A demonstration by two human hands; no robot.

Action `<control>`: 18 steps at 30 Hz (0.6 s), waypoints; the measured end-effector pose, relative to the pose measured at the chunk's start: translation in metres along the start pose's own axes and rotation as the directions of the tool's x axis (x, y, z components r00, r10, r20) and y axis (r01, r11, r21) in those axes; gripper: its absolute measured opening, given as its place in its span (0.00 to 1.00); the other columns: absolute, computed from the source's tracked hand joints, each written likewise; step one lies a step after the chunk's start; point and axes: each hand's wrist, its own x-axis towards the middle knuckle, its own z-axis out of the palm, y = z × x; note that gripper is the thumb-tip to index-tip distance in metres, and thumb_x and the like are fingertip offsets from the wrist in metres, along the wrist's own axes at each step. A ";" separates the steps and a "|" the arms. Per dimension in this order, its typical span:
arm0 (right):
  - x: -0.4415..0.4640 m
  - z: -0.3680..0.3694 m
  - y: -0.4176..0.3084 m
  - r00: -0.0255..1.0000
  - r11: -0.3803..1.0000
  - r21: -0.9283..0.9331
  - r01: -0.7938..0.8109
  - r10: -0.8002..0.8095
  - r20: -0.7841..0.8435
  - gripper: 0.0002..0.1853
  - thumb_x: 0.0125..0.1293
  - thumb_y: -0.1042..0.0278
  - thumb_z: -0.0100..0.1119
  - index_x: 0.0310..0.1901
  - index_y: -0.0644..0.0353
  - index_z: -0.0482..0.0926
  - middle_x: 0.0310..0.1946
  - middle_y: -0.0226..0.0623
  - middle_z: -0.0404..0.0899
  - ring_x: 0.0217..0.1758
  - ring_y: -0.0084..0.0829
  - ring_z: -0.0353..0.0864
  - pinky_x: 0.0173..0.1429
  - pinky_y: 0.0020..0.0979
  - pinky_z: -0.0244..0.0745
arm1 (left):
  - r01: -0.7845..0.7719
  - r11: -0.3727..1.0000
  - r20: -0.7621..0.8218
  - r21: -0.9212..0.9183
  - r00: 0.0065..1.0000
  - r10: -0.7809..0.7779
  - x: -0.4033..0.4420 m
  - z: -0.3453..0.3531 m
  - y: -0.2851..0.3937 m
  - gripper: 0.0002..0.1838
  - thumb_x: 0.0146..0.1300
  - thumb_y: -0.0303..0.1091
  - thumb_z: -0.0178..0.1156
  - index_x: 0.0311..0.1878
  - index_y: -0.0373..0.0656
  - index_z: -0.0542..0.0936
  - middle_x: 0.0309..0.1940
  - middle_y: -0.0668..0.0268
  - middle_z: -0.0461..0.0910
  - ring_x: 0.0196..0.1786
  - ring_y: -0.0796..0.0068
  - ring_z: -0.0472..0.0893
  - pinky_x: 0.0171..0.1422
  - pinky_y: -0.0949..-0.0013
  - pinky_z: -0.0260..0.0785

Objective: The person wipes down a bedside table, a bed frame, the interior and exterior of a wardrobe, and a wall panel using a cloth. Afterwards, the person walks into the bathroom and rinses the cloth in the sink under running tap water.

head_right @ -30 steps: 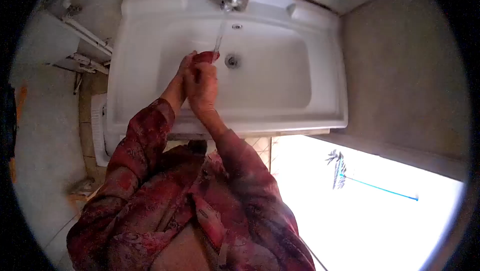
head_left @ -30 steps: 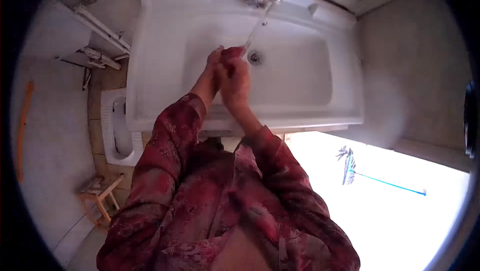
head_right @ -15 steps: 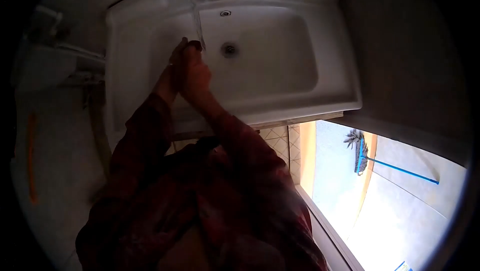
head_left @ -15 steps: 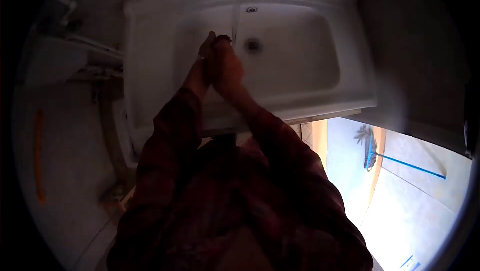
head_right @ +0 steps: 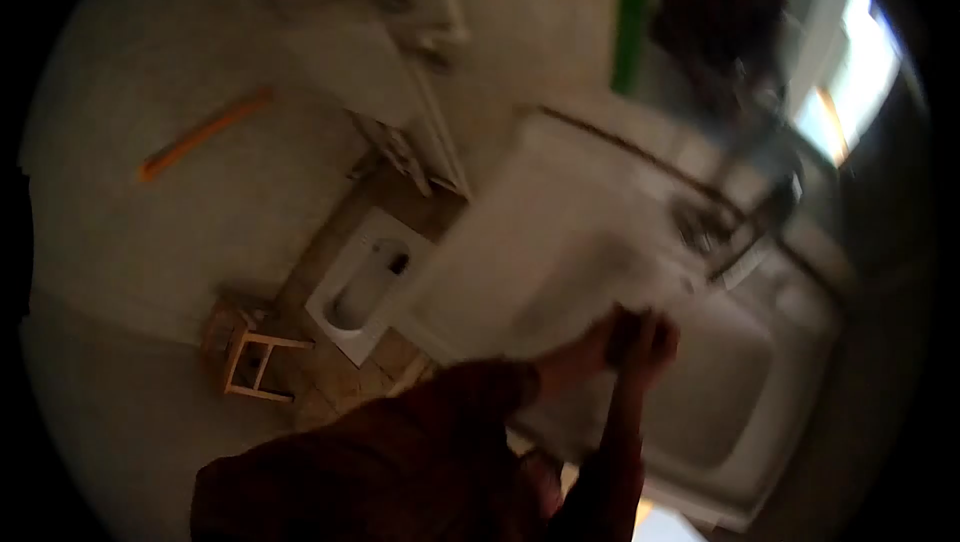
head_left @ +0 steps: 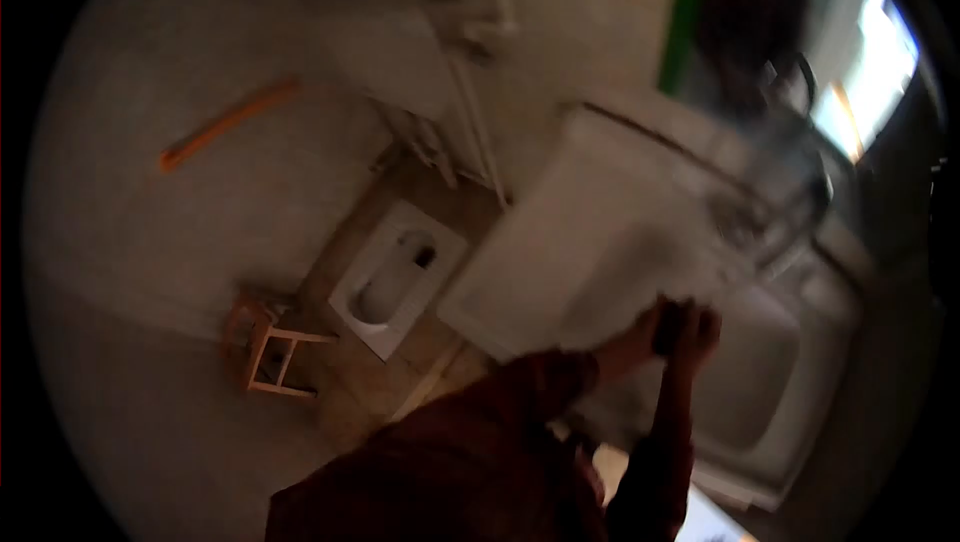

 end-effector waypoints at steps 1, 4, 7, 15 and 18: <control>-0.020 -0.002 -0.018 0.997 0.962 -0.267 0.054 -0.037 0.069 0.14 0.64 0.61 0.62 0.31 0.65 0.75 0.27 0.37 0.79 0.29 0.29 0.77 0.35 0.35 0.75 | 0.382 0.833 0.200 -0.400 0.924 -0.327 0.008 -0.002 0.027 0.16 0.76 0.44 0.46 0.57 0.44 0.69 0.50 0.70 0.71 0.52 0.77 0.71 0.58 0.68 0.68; -0.054 0.013 -0.026 0.867 0.814 -0.301 0.497 -0.454 0.205 0.15 0.64 0.59 0.62 0.35 0.66 0.76 0.28 0.41 0.81 0.30 0.34 0.79 0.36 0.39 0.75 | 0.125 0.954 0.226 -0.272 0.972 -0.063 0.025 -0.005 -0.029 0.19 0.76 0.48 0.46 0.58 0.45 0.70 0.50 0.71 0.72 0.53 0.78 0.71 0.57 0.70 0.68; -0.028 0.031 -0.076 0.997 0.822 -0.565 -0.071 0.064 -0.033 0.19 0.67 0.54 0.57 0.42 0.66 0.77 0.32 0.46 0.83 0.36 0.44 0.83 0.38 0.44 0.74 | 0.414 0.548 0.253 -0.727 0.903 -0.348 0.029 0.016 -0.068 0.22 0.76 0.53 0.44 0.57 0.44 0.70 0.50 0.72 0.72 0.53 0.79 0.71 0.55 0.67 0.69; -0.041 0.027 -0.027 0.936 0.796 -0.492 0.353 -0.304 0.181 0.09 0.70 0.65 0.54 0.40 0.63 0.74 0.35 0.50 0.80 0.39 0.49 0.81 0.41 0.44 0.75 | 0.431 0.680 0.058 -0.593 0.865 -0.499 0.056 -0.010 0.027 0.19 0.74 0.53 0.47 0.33 0.51 0.72 0.26 0.76 0.72 0.28 0.78 0.69 0.34 0.67 0.65; -0.015 0.031 0.021 0.978 0.743 -0.637 0.204 -0.187 0.095 0.10 0.66 0.64 0.58 0.41 0.61 0.75 0.37 0.52 0.79 0.39 0.49 0.80 0.43 0.43 0.75 | 0.350 0.614 0.294 -0.708 0.936 -0.194 0.045 -0.024 0.014 0.19 0.74 0.52 0.47 0.34 0.50 0.74 0.25 0.75 0.72 0.27 0.78 0.71 0.33 0.67 0.65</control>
